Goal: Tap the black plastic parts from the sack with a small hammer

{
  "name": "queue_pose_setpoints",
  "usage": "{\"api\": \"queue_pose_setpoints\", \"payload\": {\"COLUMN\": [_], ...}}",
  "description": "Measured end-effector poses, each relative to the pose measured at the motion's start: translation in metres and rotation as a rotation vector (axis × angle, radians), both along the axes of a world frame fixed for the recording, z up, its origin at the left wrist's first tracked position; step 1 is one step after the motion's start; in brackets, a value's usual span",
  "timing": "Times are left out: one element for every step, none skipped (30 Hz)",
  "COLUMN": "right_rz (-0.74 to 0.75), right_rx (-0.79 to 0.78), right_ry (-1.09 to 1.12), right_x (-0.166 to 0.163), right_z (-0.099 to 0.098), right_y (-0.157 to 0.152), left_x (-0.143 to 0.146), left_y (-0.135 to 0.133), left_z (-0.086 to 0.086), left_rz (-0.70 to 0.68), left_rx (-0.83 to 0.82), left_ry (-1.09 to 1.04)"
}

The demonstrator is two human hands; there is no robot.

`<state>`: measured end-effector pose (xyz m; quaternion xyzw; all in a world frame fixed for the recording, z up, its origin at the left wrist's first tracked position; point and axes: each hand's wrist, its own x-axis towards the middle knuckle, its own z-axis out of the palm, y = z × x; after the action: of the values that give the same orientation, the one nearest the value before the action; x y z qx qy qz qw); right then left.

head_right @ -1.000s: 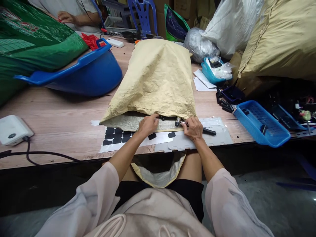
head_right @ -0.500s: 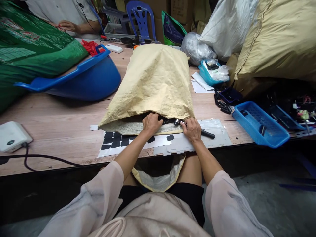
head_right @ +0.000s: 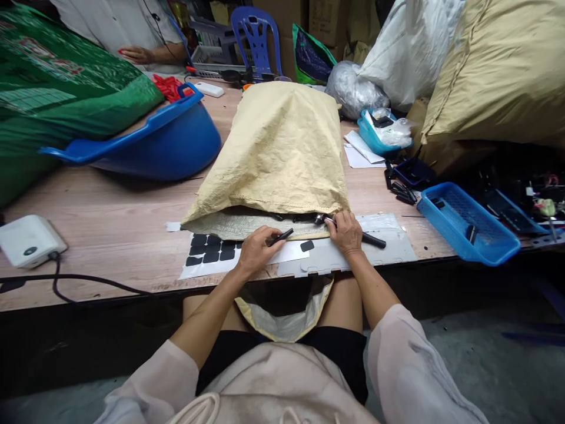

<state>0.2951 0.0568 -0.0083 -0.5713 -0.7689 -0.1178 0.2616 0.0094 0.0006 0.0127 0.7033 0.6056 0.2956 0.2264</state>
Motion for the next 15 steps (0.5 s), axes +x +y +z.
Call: {"api": "queue_pose_setpoints", "payload": {"right_rz": [0.001,0.003,0.007,0.012,0.016,0.019,0.022,0.024,0.026,0.027,0.029,0.03,0.03,0.028,0.028], "right_rx": [-0.001,-0.004,-0.007,-0.008,-0.008,-0.008,-0.009,-0.012,-0.015,-0.018,-0.02,-0.02,-0.016,-0.012,-0.008], "right_ry": [0.001,0.003,0.006,0.01,0.014,0.019,0.024,0.029,0.035,0.039,0.041,0.041,0.04,0.038,0.037], "right_x": [0.0,0.0,0.001,0.001,0.001,0.001,0.002,0.002,0.002,0.002,0.002,0.001,0.001,0.001,0.001], "right_z": [0.0,0.0,0.0,0.0,0.0,0.0,0.0,0.001,0.001,0.001,0.002,0.002,0.002,0.002,0.002], "right_y": [0.0,0.0,0.0,0.0,0.0,0.0,0.0,0.0,0.0,-0.001,-0.001,-0.001,-0.001,-0.001,0.0], "left_x": [0.001,0.002,0.003,0.003,0.003,0.003,0.002,0.001,0.0,-0.001,-0.002,-0.002,-0.003,-0.003,-0.003], "left_y": [-0.003,-0.006,-0.007,-0.008,-0.009,-0.009,-0.01,-0.01,-0.01,-0.01,-0.011,-0.011,-0.011,-0.012,-0.012], "left_z": [-0.002,-0.003,-0.005,-0.006,-0.008,-0.01,-0.011,-0.013,-0.014,-0.015,-0.016,-0.017,-0.018,-0.019,-0.019], "left_rz": [-0.03,-0.056,-0.078,-0.094,-0.11,-0.125,-0.139,-0.149,-0.15,-0.141,-0.125,-0.108,-0.095,-0.09,-0.094], "left_rx": [-0.007,-0.012,-0.013,-0.01,-0.005,0.001,0.007,0.011,0.015,0.018,0.02,0.02,0.019,0.017,0.014], "left_ry": [-0.021,-0.032,-0.038,-0.041,-0.046,-0.057,-0.073,-0.092,-0.108,-0.12,-0.128,-0.13,-0.129,-0.128,-0.126]}}
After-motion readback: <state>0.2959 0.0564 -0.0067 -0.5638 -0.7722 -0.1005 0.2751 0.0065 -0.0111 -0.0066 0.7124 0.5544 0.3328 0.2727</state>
